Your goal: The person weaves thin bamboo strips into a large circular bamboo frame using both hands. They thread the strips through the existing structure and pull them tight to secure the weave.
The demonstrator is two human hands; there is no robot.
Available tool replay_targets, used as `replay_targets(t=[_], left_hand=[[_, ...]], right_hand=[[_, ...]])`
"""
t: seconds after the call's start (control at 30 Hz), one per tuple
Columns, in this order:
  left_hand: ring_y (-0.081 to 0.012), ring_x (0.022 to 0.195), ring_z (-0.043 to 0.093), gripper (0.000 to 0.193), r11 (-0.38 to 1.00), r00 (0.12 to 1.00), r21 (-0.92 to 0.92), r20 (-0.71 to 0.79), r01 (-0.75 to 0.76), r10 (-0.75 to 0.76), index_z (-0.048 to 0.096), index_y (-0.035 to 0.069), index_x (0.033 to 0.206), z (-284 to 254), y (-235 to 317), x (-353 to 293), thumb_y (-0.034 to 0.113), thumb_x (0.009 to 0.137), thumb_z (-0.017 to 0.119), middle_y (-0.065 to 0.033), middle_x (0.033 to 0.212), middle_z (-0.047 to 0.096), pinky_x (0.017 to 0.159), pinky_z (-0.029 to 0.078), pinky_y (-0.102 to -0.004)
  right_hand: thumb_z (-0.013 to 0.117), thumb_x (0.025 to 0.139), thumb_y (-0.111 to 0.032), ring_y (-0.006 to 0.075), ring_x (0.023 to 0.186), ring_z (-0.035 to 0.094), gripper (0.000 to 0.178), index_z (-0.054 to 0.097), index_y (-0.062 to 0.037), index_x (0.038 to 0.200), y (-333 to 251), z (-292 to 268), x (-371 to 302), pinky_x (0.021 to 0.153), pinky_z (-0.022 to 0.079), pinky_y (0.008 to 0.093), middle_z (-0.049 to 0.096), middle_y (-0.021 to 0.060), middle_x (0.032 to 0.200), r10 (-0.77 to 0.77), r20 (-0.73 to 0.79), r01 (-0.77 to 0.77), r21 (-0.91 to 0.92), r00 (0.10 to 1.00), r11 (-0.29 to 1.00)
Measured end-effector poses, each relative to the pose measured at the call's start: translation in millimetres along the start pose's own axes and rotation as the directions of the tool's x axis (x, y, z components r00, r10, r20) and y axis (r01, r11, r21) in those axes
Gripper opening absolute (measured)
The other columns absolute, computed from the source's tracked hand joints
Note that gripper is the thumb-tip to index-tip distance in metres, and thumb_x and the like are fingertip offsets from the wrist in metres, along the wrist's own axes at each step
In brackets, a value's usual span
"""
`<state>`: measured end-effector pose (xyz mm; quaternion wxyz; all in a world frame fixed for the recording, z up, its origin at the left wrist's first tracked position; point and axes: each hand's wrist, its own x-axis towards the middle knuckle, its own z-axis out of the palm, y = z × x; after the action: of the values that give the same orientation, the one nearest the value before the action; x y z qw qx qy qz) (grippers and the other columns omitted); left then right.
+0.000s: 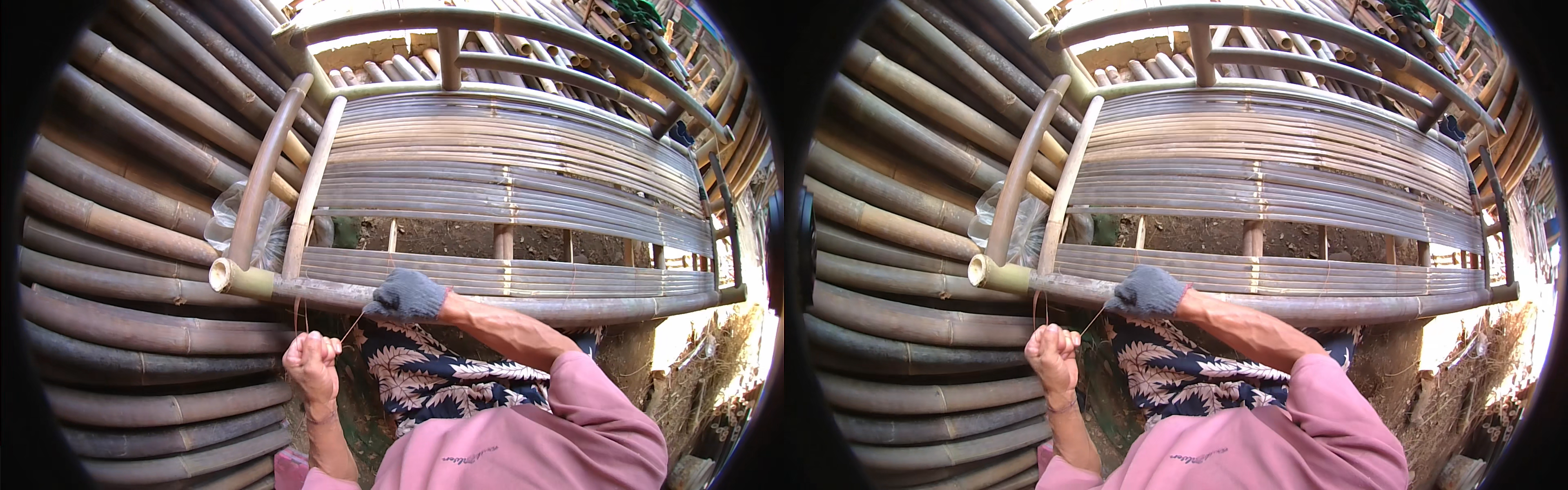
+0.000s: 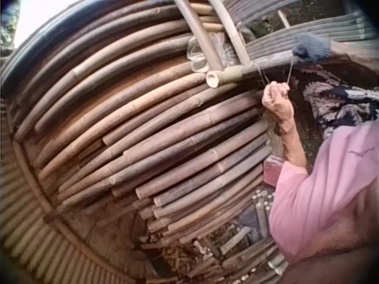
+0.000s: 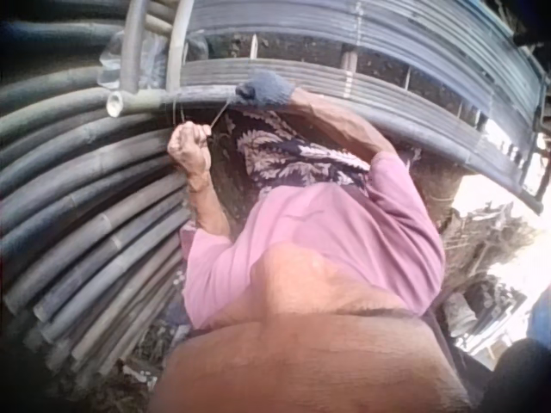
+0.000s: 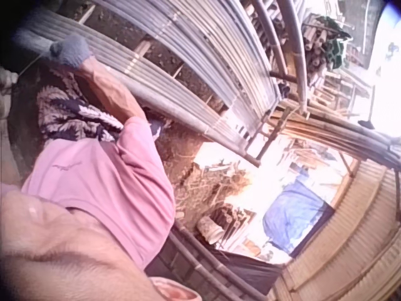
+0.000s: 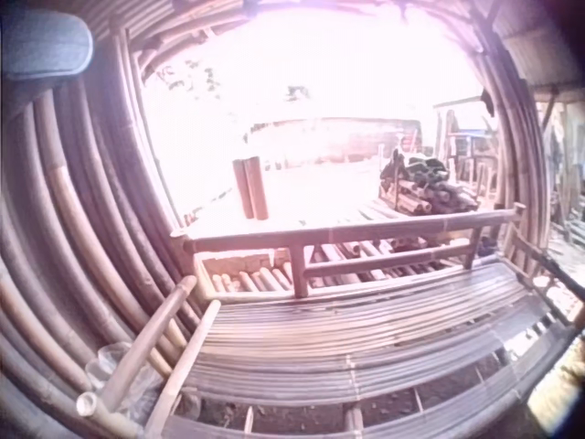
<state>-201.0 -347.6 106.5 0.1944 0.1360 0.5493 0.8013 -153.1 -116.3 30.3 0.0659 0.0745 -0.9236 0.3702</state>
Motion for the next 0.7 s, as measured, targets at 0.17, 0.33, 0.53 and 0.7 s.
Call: replay_targets(t=[0.17, 0.33, 0.53, 0.7], left_hand=[[-0.0086, 0.051, 0.028, 0.034, 0.999, 1.0, -0.031, 0.01, 0.026, -0.025, 0.04, 0.011, 0.071, -5, 2, 38, 0.011, 0.103, 0.051, 0.0036, 0.061, 0.031, 0.057, 0.04, -0.032], [-0.0139, 0.077, 0.048, 0.032, 0.867, 0.984, 0.47, 0.018, -0.163, 0.175, 0.05, 0.005, 0.078, -12, -54, 140, 0.022, 0.106, 0.049, -0.0017, 0.077, 0.05, 0.081, 0.044, -0.0293], [-0.0351, 0.12, 0.056, 0.027, 0.241, 0.823, 0.803, 0.456, -0.545, 0.339, 0.067, -0.002, 0.118, -27, -166, 248, 0.012, 0.101, 0.052, -0.02, 0.127, 0.06, 0.105, 0.044, -0.0433], [-0.036, 0.121, 0.056, 0.031, 0.071, 0.812, 0.816, 0.555, -0.574, 0.184, 0.065, -0.003, 0.121, 3, -183, 250, 0.016, 0.103, 0.049, -0.0203, 0.131, 0.059, 0.104, 0.044, -0.0446]], right_hand=[[0.068, 0.089, -0.042, 0.0417, 0.087, 0.062, 0.036, 0.067, -0.0069, 0.096, 7, -17, 2, 0.077, 0.05, 0.0489, 0.066, 0.0206, 0.096, -0.039, -0.19, 0.042, 0.007, 0.981, 0.999], [0.072, 0.076, -0.02, 0.0369, 0.104, 0.061, 0.042, 0.065, -0.0063, 0.114, 59, -80, -72, 0.088, 0.05, 0.0464, 0.063, 0.0183, 0.11, 0.205, -0.554, -0.444, -0.341, 0.807, 0.829], [0.061, 0.082, -0.015, 0.0327, 0.079, 0.066, 0.011, 0.069, -0.0078, 0.081, 124, -139, -188, 0.067, 0.052, 0.0462, 0.066, 0.0145, 0.083, 0.311, -0.724, -0.786, -0.539, 0.616, 0.301], [0.062, 0.08, -0.017, 0.0321, 0.081, 0.066, 0.009, 0.068, -0.0097, 0.081, 128, -153, -239, 0.068, 0.053, 0.046, 0.066, 0.0123, 0.087, 0.526, -0.603, -0.781, -0.583, 0.6, 0.224]])
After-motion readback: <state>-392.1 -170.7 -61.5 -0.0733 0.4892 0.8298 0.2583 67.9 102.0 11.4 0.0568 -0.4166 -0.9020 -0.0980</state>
